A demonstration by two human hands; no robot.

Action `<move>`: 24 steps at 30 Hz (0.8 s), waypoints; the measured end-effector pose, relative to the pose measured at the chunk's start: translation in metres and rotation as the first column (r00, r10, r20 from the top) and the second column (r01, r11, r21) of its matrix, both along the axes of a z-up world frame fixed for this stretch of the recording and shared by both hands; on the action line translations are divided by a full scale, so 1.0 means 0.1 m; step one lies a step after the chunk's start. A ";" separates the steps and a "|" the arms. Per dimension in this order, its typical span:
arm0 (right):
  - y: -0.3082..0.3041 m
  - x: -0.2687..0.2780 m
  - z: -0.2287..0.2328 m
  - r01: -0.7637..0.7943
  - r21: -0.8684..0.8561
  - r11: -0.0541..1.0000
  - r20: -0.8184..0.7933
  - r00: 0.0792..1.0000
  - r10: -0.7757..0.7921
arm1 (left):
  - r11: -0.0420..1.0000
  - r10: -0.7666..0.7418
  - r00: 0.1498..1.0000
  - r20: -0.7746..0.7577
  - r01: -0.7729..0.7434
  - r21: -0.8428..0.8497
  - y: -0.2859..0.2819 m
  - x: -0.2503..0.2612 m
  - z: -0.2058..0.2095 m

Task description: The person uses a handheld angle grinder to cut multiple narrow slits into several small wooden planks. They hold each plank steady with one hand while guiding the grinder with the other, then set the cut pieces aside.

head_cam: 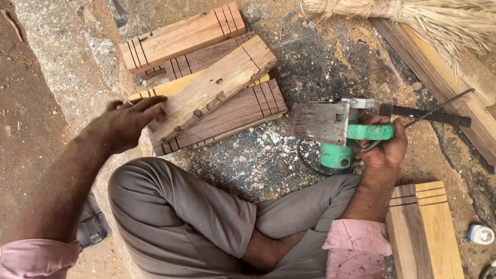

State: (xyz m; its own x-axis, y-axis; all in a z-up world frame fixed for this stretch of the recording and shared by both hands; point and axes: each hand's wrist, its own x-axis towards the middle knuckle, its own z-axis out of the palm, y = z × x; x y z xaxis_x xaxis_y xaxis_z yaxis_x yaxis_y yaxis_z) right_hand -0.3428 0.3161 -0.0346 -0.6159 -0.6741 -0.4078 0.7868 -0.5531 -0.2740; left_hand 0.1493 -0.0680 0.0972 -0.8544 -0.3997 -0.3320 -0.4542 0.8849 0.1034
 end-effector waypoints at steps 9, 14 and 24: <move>0.00 0.18 0.34 -0.060 -0.088 0.994 0.072 0.995 0.066 | 0.894 0.447 0.882 -0.151 -0.434 0.111 0.35 -1.53 -0.35; 0.02 0.41 0.74 -0.197 -0.083 0.977 -0.236 0.956 0.173 | 0.931 0.363 0.899 -0.246 -0.341 0.128 0.36 -1.29 -0.56; -0.06 0.76 1.29 -0.137 0.368 0.920 -0.354 0.894 0.275 | 0.987 0.162 0.939 -0.302 -0.160 0.033 0.41 -1.22 -0.69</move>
